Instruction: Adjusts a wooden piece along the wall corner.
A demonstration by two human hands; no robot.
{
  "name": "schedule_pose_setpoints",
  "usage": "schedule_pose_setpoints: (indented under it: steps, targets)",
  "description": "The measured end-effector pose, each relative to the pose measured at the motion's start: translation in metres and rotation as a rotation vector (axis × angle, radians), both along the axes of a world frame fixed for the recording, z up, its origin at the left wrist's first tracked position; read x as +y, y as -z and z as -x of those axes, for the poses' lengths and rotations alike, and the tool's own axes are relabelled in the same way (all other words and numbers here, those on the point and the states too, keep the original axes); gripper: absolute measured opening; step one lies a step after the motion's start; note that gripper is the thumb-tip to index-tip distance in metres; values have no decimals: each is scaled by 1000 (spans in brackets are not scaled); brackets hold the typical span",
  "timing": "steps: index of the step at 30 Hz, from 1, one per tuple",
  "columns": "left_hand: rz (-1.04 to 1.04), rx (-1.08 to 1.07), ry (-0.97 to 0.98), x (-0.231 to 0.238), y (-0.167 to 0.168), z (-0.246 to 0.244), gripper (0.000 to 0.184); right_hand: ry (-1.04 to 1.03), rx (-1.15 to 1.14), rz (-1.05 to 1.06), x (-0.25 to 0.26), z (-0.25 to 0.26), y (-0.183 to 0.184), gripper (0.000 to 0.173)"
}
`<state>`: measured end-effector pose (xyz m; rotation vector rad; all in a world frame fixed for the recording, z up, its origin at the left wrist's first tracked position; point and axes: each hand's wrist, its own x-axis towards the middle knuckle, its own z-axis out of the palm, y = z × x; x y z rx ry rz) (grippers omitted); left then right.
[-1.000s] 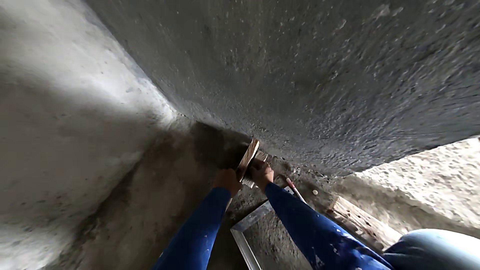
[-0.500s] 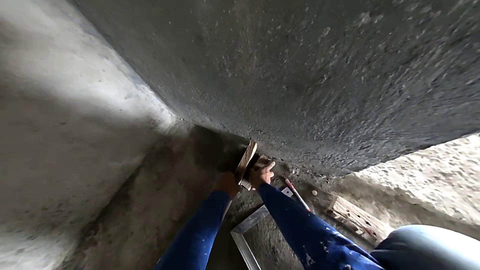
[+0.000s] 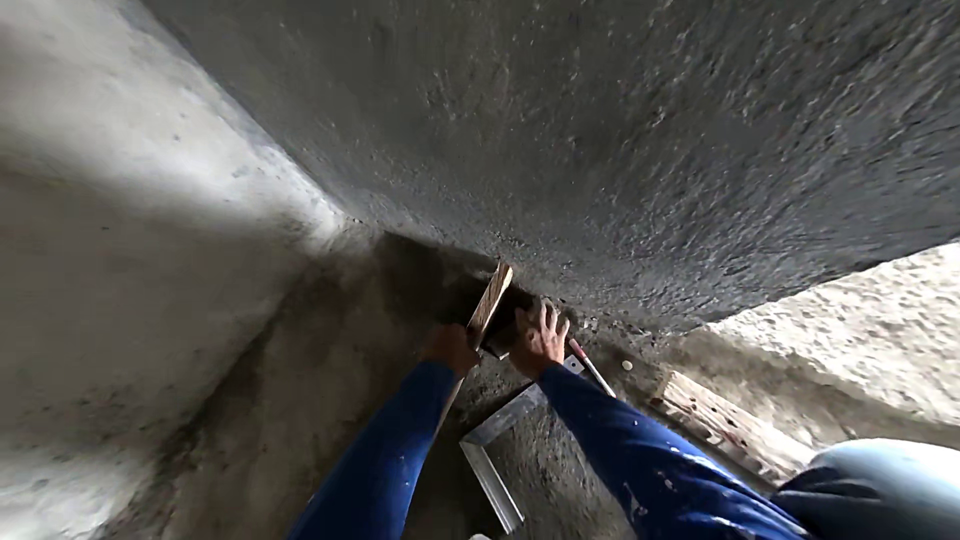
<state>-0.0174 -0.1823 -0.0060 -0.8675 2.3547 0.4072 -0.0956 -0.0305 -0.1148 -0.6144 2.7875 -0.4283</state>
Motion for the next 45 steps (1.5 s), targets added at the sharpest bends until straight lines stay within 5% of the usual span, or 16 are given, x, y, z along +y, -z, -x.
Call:
schedule_pose_setpoints:
  steps: [6,14,30,36,45]
  targets:
    - [12,-56,44,0,-5,5,47,-269,-62,-73,25,28,-9,72]
    - [40,-50,47,2,-6,9,49,68,-222,-122,34,23,-18,70]
    - [-3,-38,61,-1,-11,5,42,134,-177,-188,5,46,-15,68]
    - [-49,-72,33,-1,-12,6,45,154,-176,-218,-2,42,-17,87]
    - [-13,-58,67,-7,2,7,46,116,-146,-275,-7,43,-25,76]
